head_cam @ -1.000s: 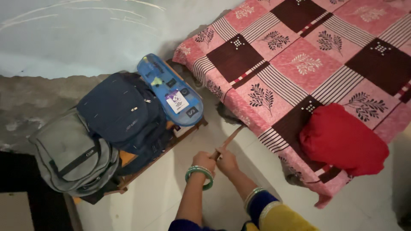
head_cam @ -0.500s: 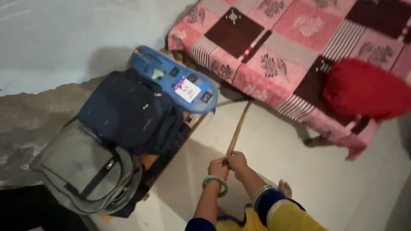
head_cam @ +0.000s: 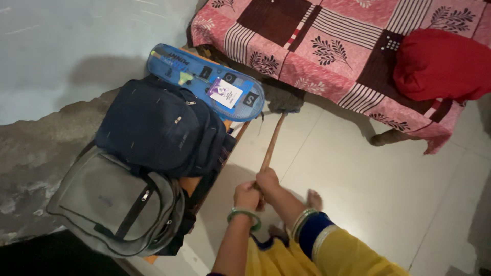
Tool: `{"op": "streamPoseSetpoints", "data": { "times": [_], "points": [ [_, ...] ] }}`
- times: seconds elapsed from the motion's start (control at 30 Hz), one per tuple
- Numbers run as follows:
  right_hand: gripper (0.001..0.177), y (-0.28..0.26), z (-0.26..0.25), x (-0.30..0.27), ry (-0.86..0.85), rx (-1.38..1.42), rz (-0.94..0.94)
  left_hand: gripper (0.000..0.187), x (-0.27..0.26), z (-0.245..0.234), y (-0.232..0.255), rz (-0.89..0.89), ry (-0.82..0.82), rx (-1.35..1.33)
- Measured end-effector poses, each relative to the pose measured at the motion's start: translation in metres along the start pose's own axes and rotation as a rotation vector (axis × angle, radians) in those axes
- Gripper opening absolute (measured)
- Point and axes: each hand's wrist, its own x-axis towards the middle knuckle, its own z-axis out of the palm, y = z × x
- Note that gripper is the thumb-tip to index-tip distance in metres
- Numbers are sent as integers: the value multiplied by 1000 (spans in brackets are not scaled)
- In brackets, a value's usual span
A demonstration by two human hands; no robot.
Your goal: The person mops a tiled floor in a bedroom using a traditional string mop. They move the mop back and forth across the floor, cleaning around furniture such as a bed, chairs, and a small table with bags on it.
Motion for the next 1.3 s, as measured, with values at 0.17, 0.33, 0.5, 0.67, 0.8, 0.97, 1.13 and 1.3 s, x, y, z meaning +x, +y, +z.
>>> {"op": "streamPoseSetpoints", "data": {
  "times": [0.17,0.33,0.5,0.67,0.8,0.97,1.13,1.3],
  "points": [
    [23,-7,-17,38,22,-59,12,19,9,27,18,-31,46,67],
    [22,-31,-39,73,71,-222,39,28,69,67,-3,123,84,60],
    [22,-69,-39,126,72,-261,28,28,121,80,37,79,91,111],
    [23,-97,-22,187,122,-220,-95,34,173,78,85,-27,15,23],
    [30,-128,-20,218,119,-134,-83,33,220,86,96,64,-37,-61],
    [30,-142,-22,234,119,-84,-40,41,236,94,103,54,-22,-24],
    [25,-120,-14,233,132,-103,-102,34,225,83,104,38,-12,56],
    [23,-98,1,213,155,-165,-106,28,202,58,84,14,-41,-12]
  ]
}}
